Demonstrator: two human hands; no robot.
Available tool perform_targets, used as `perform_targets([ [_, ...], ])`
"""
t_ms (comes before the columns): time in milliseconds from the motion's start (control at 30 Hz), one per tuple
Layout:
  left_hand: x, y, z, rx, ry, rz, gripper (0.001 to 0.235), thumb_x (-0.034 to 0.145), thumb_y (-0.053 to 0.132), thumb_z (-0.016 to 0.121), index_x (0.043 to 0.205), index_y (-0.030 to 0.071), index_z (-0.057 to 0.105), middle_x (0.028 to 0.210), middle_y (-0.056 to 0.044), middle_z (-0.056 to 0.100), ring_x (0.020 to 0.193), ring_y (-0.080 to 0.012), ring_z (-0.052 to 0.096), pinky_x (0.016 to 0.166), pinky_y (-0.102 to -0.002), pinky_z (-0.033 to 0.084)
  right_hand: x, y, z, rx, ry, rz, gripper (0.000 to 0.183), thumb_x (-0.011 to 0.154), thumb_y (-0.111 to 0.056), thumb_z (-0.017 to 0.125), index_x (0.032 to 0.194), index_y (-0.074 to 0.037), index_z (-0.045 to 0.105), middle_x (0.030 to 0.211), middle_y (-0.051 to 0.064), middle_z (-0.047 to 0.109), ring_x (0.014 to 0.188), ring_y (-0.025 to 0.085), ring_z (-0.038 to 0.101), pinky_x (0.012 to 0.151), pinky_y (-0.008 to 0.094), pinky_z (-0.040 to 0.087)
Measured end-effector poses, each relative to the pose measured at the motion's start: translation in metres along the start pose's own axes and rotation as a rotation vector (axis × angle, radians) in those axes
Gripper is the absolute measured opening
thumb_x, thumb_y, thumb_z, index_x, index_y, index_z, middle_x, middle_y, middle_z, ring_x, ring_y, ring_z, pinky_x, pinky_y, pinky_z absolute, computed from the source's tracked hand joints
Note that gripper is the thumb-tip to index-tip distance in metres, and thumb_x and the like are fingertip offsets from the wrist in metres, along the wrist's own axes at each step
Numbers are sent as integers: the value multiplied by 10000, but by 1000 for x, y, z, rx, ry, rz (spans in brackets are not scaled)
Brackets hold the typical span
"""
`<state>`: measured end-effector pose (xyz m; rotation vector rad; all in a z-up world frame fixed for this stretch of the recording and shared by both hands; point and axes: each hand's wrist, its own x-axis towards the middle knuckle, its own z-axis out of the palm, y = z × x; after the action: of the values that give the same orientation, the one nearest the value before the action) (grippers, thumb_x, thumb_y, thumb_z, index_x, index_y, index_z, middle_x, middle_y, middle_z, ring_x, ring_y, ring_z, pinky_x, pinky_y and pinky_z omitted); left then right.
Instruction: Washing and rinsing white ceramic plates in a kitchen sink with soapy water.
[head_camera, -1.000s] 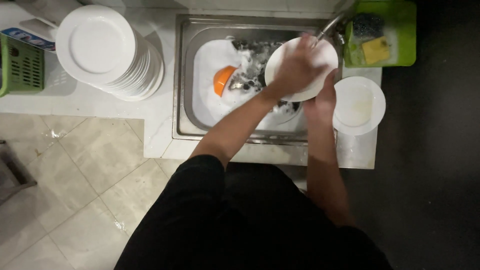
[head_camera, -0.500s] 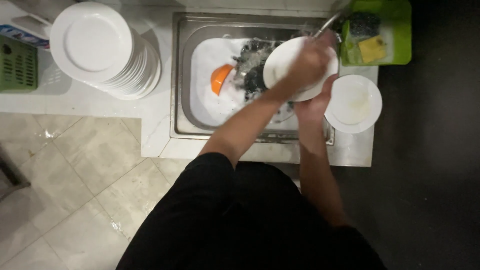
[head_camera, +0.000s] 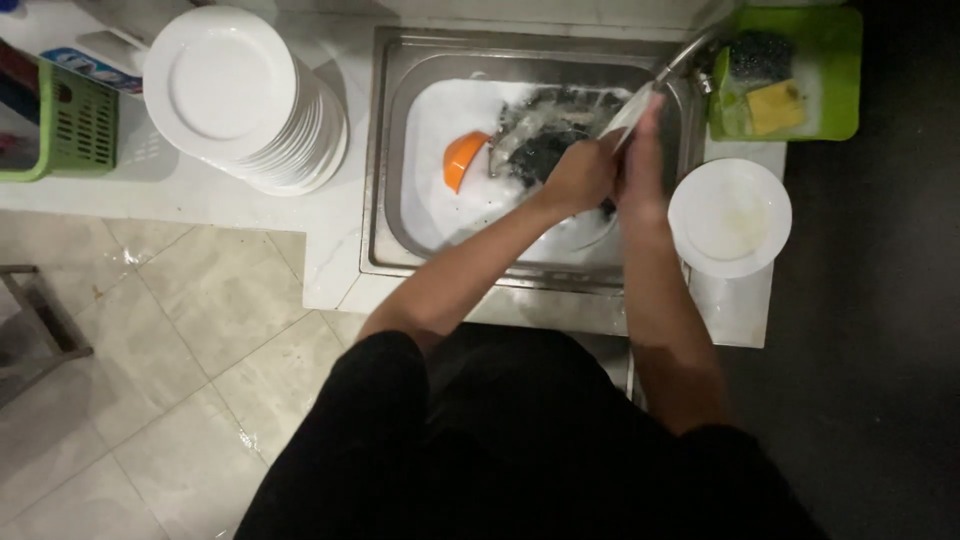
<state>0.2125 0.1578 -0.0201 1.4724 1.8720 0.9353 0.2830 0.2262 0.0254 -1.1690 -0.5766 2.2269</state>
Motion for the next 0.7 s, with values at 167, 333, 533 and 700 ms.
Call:
perform_targets([
  [167, 1, -9, -3, -117, 74, -24, 265, 865, 209, 591, 1078, 55, 623, 964, -193, 772, 886, -412, 729, 689, -463, 487, 155, 51, -116, -188, -157, -429, 839, 967, -666, 530, 1606, -187, 276, 1662, 107, 359, 1531, 242, 398, 1238, 418, 370],
  [333, 8, -17, -42, -384, 180, -291, 354, 818, 336, 724, 1111, 138, 750, 957, -45, 808, 818, -153, 741, 695, -302, 570, 66, -3, -64, -385, 204, -272, 514, 815, -638, 619, 988, -171, 746, 898, -1, 737, 832, 163, 700, 707, 319, 565],
  [533, 50, -38, -34, -363, 292, -556, 787, 722, 721, 523, 1197, 108, 660, 1233, -90, 695, 1139, -247, 635, 920, -361, 471, 21, 0, -99, -384, 138, -678, 325, 936, -284, 792, 969, -136, 504, 915, 4, 567, 857, 131, 538, 746, 310, 465],
  [700, 89, -12, -5, -383, 313, -502, 611, 801, 738, 408, 564, 175, 417, 599, -1, 486, 680, -184, 546, 740, -350, 397, 2, 54, -161, -1803, 79, -769, 1063, 575, -205, 942, 1543, -247, 505, 1442, 235, 403, 1264, 436, 534, 1140, 346, 378],
])
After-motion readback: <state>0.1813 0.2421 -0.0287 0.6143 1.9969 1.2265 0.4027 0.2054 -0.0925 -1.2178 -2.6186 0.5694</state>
